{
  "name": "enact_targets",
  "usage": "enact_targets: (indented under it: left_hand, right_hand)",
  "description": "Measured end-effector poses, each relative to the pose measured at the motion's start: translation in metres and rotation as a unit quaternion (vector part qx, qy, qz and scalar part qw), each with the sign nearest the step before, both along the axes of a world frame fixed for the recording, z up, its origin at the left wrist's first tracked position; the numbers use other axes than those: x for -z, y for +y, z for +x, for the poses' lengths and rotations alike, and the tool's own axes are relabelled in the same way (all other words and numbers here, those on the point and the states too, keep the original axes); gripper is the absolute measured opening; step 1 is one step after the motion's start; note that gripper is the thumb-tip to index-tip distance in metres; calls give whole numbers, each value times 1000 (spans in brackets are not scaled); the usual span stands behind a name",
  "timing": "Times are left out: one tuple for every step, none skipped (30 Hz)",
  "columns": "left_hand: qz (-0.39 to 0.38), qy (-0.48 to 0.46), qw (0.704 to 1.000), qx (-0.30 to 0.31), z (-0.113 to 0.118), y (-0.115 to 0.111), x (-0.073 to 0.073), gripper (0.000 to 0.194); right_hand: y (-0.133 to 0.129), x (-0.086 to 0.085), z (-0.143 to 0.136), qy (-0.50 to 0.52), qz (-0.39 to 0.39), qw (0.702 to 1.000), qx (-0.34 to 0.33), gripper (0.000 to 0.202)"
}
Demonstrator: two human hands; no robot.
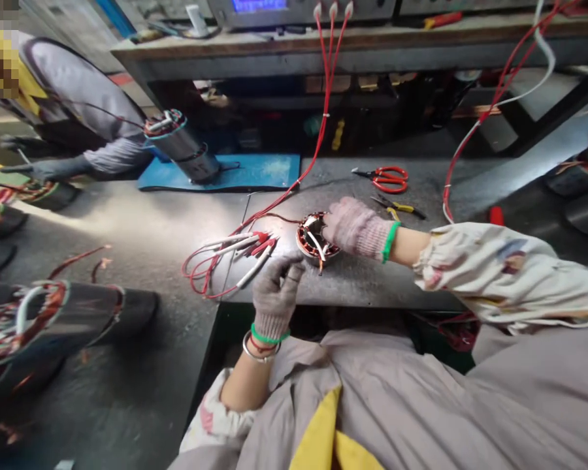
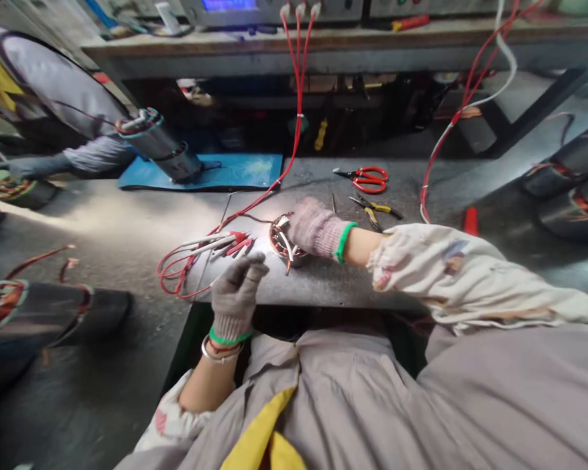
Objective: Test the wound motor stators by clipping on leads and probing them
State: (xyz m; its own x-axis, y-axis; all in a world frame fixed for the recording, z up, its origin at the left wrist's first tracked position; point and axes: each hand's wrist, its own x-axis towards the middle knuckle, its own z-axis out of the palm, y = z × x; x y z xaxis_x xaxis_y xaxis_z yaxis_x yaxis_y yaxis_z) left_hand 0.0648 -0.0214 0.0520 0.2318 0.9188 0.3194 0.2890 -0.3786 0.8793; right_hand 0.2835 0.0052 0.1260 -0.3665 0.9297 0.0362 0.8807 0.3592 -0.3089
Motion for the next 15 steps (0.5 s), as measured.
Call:
enact_targets:
  left_hand:
    - [63,28,998,-2,3,13,-1,34]
    - [122,66,990,23,8,26,-1,35]
    - [168,102,978,73,14,39,-1,36]
    - [199,129,962,134,21,49,-1,34]
    - [215,144,947,192,28,58,1,32]
    - [218,151,934,238,35,65,2,29]
    - [214,154,928,265,41,69,4,27]
    - [206,157,926,274,45,70,6,27]
    - [196,160,929,271,49,70,8,27]
    - [188,163,932,263,51,68,9,27]
    - [182,162,936,256,51,66,10,27]
    - [178,158,939,248,51,63,10,27]
    - [175,152,943,239,51,60,10,28]
    - [172,150,946,230,51,58,10,28]
    - [171,150,948,222,51,56,10,28]
  right_hand:
    - [-4,5,3,45,-15,998,36,32]
    - [-10,10,4,103,-31,992,68,32]
    - [-17,17,4,161,-48,981,101,33]
    - [-25,24,1,227,-69,962,132,36]
    - [-33,32,-3,305,-91,934,161,41]
    - [-41,40,-9,388,-120,896,180,48]
    - [-49,47,-15,468,-150,850,191,54]
    - [-58,53,-20,553,-177,788,206,58]
    - [-65,58,-23,622,-183,726,229,61]
    - [-73,60,-25,659,-162,687,259,62]
    - [-79,61,-24,654,-109,689,291,62]
    - [-84,60,-21,611,-38,724,318,58]
    - [-87,58,-17,533,38,776,336,52]
    - [-87,55,-13,430,98,831,340,44]
    - [-86,53,-8,319,137,877,333,38]
